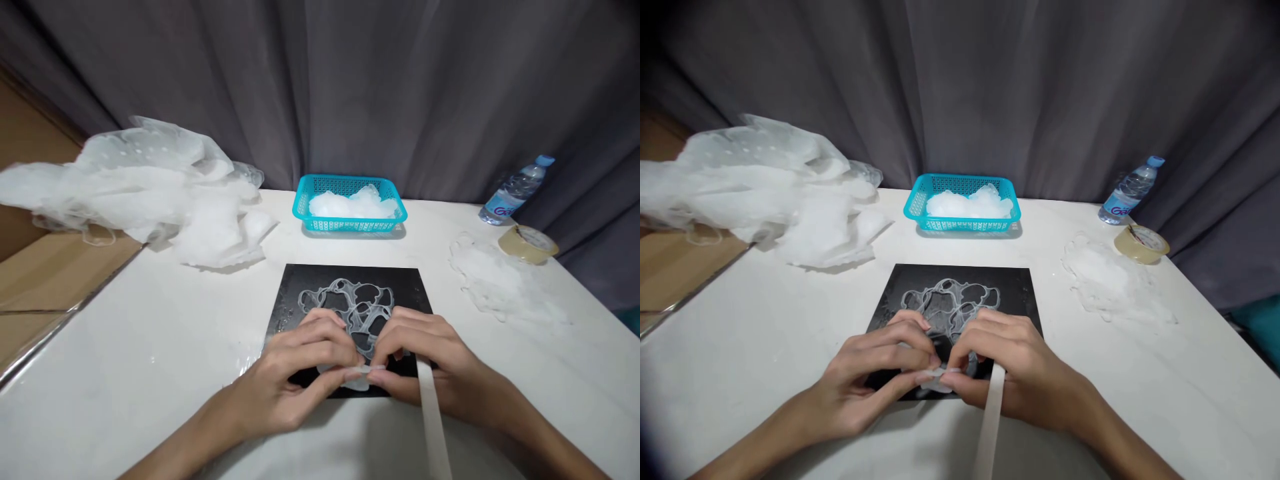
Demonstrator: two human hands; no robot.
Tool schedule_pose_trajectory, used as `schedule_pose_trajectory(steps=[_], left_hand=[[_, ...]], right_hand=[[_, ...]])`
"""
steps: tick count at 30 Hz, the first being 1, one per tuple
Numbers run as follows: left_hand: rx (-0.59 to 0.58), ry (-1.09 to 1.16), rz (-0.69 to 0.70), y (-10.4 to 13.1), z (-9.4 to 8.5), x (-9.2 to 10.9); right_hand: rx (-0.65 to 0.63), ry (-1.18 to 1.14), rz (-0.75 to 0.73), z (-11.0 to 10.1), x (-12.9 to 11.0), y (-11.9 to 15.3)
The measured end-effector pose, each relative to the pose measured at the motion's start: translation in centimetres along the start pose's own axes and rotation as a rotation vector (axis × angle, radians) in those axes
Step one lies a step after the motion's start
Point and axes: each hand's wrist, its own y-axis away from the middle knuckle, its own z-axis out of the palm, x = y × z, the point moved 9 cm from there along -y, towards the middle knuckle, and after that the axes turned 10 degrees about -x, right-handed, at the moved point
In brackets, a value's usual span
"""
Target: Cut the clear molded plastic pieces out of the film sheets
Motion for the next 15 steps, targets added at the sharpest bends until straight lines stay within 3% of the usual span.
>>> schedule_pose_trajectory(steps=[6,15], left_hand=[[0.01,-0.007,0.029,0.09,-0.2,0.91],[0.007,-0.041,0.018,0.57,-0.09,0.71]], right_hand=[[0.027,-0.02,-0.026,-0.29,-0.47,0.06],[0.032,-0.038,-0.023,-0.35,-0.56,0.22]])
